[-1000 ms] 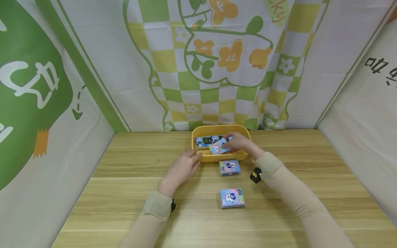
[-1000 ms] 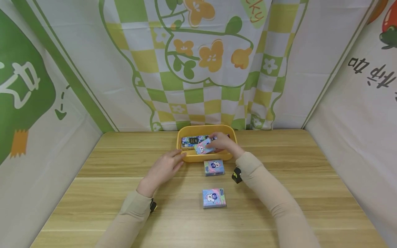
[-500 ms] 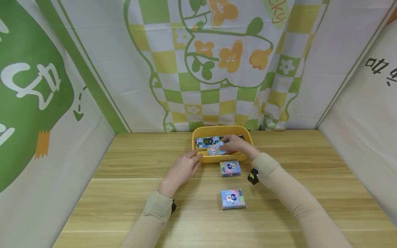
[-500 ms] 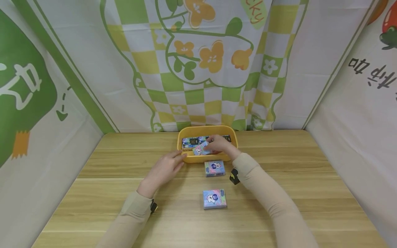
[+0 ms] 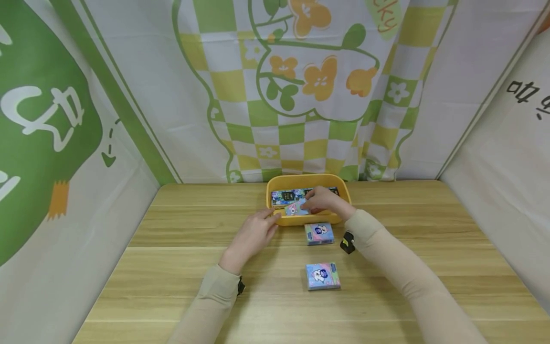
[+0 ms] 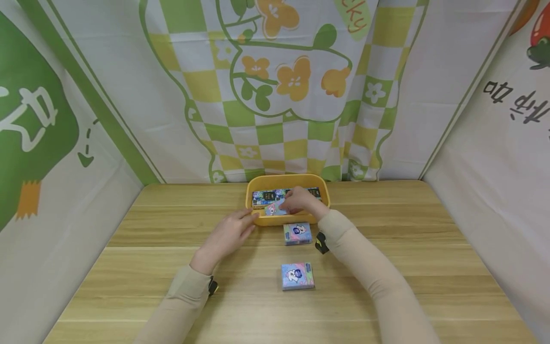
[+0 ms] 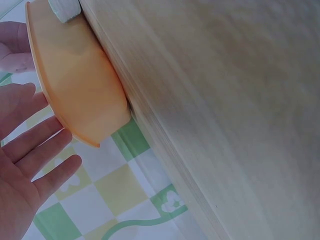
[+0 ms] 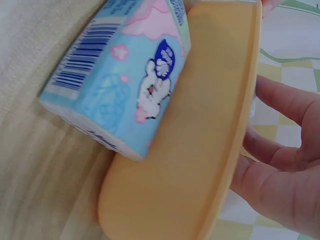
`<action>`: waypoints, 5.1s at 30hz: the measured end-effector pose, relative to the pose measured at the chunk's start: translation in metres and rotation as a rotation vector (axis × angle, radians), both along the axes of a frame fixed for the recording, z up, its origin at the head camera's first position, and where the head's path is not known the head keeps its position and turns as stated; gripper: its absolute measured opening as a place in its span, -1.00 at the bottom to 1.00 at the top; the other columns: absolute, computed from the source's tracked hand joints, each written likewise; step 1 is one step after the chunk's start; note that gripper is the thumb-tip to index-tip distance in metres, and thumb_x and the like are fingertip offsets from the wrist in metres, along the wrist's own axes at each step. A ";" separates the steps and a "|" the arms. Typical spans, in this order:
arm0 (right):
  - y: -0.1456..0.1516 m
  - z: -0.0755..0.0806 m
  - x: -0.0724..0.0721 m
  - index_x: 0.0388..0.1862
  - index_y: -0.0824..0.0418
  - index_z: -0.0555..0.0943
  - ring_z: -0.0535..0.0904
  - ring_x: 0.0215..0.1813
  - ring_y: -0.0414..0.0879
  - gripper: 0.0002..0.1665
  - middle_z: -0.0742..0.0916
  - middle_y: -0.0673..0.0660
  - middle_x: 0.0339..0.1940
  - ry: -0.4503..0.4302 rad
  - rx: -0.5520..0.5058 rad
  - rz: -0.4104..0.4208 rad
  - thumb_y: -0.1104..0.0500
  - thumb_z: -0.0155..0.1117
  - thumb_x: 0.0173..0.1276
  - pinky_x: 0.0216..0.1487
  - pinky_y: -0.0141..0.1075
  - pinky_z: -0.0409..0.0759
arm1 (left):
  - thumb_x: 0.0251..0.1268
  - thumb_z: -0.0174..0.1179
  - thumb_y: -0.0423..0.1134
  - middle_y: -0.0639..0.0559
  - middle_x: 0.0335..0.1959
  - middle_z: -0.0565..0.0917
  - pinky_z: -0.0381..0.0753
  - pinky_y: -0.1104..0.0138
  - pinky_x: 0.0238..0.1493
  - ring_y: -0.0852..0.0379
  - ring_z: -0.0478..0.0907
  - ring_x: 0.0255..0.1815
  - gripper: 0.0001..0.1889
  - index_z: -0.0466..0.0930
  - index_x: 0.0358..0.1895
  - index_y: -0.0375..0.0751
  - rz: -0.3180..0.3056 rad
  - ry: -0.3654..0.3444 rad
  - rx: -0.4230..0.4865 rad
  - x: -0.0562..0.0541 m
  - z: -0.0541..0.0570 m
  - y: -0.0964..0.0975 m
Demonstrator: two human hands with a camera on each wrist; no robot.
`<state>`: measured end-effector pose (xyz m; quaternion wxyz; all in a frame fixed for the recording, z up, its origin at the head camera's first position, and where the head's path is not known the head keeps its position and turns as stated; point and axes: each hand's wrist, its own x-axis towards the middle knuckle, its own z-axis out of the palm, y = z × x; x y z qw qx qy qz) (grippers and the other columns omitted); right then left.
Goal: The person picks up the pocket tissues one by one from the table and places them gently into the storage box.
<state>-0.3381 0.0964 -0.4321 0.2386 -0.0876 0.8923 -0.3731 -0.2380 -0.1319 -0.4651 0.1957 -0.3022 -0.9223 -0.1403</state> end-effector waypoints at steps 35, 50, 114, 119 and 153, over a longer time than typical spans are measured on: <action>-0.036 0.019 -0.017 -0.35 0.27 0.70 0.70 -0.26 -0.07 -0.84 0.74 0.12 -0.37 -0.059 0.313 0.064 0.17 0.36 0.22 -0.18 -0.29 0.73 | 0.25 0.22 -0.31 -0.27 0.10 0.60 0.56 0.10 0.18 -0.15 0.56 0.11 -0.66 0.60 0.09 -0.30 -0.006 -0.004 -0.011 0.001 0.001 -0.001; -0.043 0.021 -0.018 -0.34 0.22 0.72 0.70 -0.25 -0.10 -0.86 0.76 0.09 -0.33 -0.072 0.339 0.064 0.15 0.35 0.22 -0.16 -0.31 0.71 | 0.22 0.25 -0.34 -0.29 0.07 0.61 0.56 0.08 0.19 -0.17 0.57 0.10 -0.66 0.61 0.07 -0.32 -0.008 0.002 0.011 0.000 -0.002 0.000; -0.054 0.019 -0.021 -0.32 0.40 0.71 0.75 -0.31 -0.04 -0.85 0.79 0.21 -0.39 -0.076 0.277 -0.032 0.30 0.35 0.18 -0.26 -0.29 0.74 | 0.22 0.25 -0.31 -0.30 0.07 0.60 0.59 0.05 0.13 -0.17 0.58 0.07 -0.67 0.62 0.06 -0.30 -0.017 -0.010 0.017 0.001 0.001 0.000; -0.056 0.019 -0.021 -0.32 0.43 0.68 0.75 -0.33 -0.02 -0.84 0.78 0.22 -0.41 -0.076 0.275 -0.047 0.31 0.30 0.20 -0.28 -0.28 0.74 | 0.21 0.26 -0.33 -0.31 0.07 0.60 0.58 0.04 0.13 -0.18 0.57 0.07 -0.66 0.62 0.06 -0.32 -0.026 -0.012 0.024 0.002 0.001 0.000; -0.058 0.019 -0.017 0.00 0.38 0.57 0.73 -0.25 0.02 -0.62 0.76 0.24 -0.30 -0.085 0.314 -0.014 0.18 0.27 0.27 -0.20 -0.23 0.74 | 0.21 0.26 -0.29 -0.29 0.10 0.58 0.59 0.07 0.14 -0.17 0.57 0.09 -0.64 0.61 0.08 -0.28 -0.015 -0.024 0.011 0.001 -0.001 -0.001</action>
